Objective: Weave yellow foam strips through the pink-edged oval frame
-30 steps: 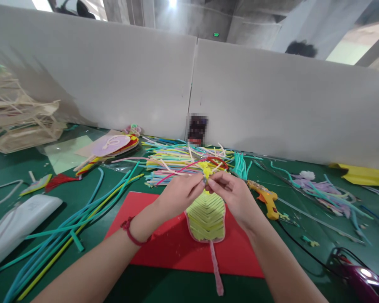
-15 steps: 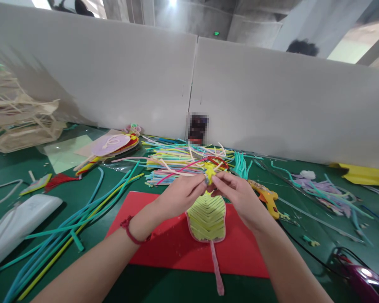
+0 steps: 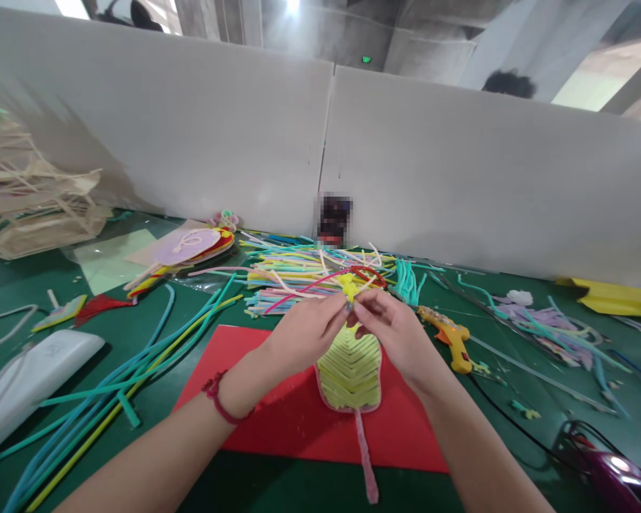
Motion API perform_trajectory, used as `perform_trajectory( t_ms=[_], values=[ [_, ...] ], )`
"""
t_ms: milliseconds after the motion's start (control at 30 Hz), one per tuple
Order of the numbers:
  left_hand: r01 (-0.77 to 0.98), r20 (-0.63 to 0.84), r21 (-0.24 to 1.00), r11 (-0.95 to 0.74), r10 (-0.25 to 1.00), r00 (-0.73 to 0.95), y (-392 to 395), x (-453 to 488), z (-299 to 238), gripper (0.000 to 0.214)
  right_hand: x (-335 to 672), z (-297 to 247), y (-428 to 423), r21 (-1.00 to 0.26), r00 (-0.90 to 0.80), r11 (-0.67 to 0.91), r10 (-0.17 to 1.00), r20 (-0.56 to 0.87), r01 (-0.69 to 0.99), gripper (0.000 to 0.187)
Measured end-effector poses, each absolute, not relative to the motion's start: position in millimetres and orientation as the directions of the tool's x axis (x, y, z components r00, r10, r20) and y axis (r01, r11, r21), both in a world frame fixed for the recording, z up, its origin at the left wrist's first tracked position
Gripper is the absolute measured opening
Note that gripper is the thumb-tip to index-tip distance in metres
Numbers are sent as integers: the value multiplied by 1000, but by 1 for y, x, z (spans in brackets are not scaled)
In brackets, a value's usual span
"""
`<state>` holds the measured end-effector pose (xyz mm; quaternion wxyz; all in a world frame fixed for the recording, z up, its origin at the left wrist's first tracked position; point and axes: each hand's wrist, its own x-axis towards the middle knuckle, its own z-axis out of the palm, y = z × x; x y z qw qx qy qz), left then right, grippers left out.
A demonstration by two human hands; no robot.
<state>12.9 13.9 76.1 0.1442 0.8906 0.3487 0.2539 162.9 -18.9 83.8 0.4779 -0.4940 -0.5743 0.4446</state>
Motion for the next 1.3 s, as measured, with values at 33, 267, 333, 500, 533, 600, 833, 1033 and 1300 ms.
perform_trajectory(
  t_ms=[33, 267, 333, 500, 533, 600, 833, 1033, 1300],
  values=[
    [551, 359, 424, -718, 692, 626, 13, 13, 76, 26, 163, 83, -18, -981, -56, 132, 991, 125, 142, 15],
    [596, 462, 311, -740, 666, 586, 12, 14, 75, 25, 165, 83, -17, -972, -52, 165, 986, 158, 167, 15],
    [600, 479, 280, -749, 651, 589, 13, 14, 74, 27, 163, 84, -17, -974, -41, 158, 987, 154, 160, 15],
    [614, 482, 274, -740, 658, 578, 12, 15, 74, 29, 161, 83, -18, -972, -37, 172, 985, 169, 159, 16],
    [620, 483, 275, -735, 663, 572, 12, 15, 74, 29, 161, 83, -18, -970, -38, 179, 984, 175, 162, 16],
    [628, 489, 276, -727, 669, 560, 11, 15, 74, 29, 161, 83, -18, -968, -39, 189, 982, 185, 166, 17],
    [624, 505, 304, -720, 677, 535, 10, 15, 71, 28, 157, 83, -19, -966, -13, 204, 979, 205, 161, 17],
    [648, 511, 236, -724, 660, 551, 10, 14, 72, 28, 154, 82, -20, -973, 24, 188, 981, 193, 132, 16],
    [670, 466, 238, -703, 688, 556, 12, 16, 71, 28, 157, 80, -16, -982, 22, 133, 990, 137, 138, 19]
  ],
)
